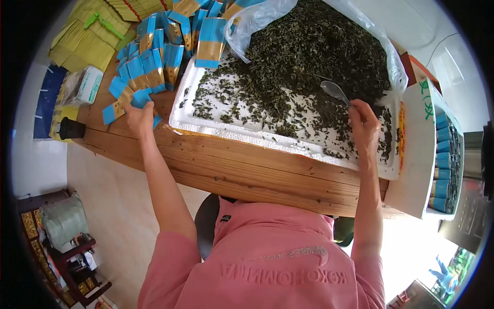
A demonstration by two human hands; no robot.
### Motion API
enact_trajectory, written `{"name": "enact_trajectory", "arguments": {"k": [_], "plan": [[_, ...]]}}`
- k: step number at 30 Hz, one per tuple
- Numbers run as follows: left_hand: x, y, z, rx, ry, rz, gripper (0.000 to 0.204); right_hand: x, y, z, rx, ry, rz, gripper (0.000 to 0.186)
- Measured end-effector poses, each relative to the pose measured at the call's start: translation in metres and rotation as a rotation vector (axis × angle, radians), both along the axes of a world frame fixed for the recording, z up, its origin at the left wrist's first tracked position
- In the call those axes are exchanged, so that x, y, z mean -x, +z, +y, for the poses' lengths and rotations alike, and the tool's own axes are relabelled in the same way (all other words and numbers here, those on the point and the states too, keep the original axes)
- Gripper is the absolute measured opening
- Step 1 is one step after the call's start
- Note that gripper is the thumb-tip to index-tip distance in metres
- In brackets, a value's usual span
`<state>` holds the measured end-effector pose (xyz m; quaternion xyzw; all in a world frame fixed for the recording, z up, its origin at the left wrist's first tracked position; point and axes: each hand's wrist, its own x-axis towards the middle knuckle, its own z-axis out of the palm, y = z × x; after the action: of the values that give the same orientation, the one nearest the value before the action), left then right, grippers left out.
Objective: Packaging dried tea leaves into small packets using a spoon.
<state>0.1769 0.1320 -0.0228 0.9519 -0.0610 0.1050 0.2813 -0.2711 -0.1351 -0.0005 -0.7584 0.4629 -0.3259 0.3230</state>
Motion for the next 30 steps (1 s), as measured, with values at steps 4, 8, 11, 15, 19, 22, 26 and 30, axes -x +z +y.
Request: {"name": "enact_trajectory", "arguments": {"k": [4,8,11,15,19,22,26,30], "plan": [[0.009,0.013,0.024,0.329,-0.211,0.074,0.081,0.002,0.0,-0.004,-0.089,0.04,-0.119,0.018],[0.059,0.049,0.016,0.907,-0.589,0.104,0.079,0.009,0.006,-0.002,-0.229,0.056,-0.341,0.018],[0.113,0.08,-0.022,0.795,-0.842,0.197,0.085,-0.007,0.03,0.015,-0.236,0.075,-0.385,0.02],[0.139,0.072,-0.054,0.576,-1.16,0.08,0.083,-0.045,0.068,0.047,-0.25,0.239,-0.531,0.021],[0.162,0.059,-0.074,0.498,-1.308,0.098,0.08,-0.058,0.076,0.065,-0.153,0.27,-0.394,0.019],[0.168,0.05,-0.082,0.416,-1.383,0.05,0.079,-0.059,0.065,0.069,0.016,0.328,-0.267,0.018],[0.178,0.041,-0.086,0.27,-1.379,-0.031,0.077,-0.062,0.056,0.076,0.013,0.399,-0.214,0.018],[0.174,0.03,-0.086,0.223,-1.332,-0.116,0.072,-0.064,0.055,0.078,0.006,0.413,-0.196,0.018]]}}
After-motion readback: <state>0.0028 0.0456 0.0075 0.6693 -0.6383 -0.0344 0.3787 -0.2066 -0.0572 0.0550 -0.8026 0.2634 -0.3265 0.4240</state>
